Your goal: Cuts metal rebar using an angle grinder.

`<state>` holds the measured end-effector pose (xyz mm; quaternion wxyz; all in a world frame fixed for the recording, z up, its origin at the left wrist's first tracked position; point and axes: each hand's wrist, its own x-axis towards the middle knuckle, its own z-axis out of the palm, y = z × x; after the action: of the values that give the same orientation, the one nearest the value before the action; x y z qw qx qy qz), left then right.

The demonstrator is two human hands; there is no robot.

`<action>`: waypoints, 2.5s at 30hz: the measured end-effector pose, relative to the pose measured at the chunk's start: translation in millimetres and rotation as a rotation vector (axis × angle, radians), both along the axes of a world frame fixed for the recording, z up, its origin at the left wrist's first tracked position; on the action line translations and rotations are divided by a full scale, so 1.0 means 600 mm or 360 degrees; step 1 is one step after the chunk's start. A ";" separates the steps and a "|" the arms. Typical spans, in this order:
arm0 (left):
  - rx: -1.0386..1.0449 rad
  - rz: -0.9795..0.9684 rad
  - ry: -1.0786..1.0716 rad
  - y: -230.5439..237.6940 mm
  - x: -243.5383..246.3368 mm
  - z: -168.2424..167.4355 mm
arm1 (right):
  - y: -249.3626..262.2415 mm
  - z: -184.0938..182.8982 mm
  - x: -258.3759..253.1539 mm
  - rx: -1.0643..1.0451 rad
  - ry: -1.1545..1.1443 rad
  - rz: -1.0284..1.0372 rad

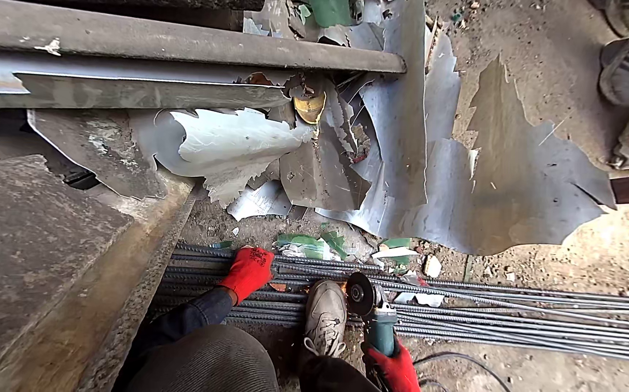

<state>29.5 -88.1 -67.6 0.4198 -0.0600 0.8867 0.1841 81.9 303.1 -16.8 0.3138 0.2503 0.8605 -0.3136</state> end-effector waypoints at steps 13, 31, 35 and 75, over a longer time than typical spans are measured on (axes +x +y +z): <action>-0.0004 -0.0009 -0.0002 0.000 0.000 0.000 | -0.020 0.000 -0.042 -0.0058 0.0096 -0.0017; 0.0007 -0.0008 0.0004 0.000 0.001 0.003 | -0.026 -0.009 -0.060 -0.0038 0.0119 -0.0018; 0.0008 -0.0007 -0.0003 -0.001 0.001 0.001 | -0.024 -0.013 -0.062 -0.0036 0.0119 0.0002; 0.0005 -0.0014 -0.0003 -0.001 -0.002 0.002 | -0.006 -0.001 -0.013 0.0039 0.0037 0.0048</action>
<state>28.3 -89.0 -66.4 0.4214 -0.0555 0.8864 0.1836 73.9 299.6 -17.6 0.3055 0.2374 0.8716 -0.3010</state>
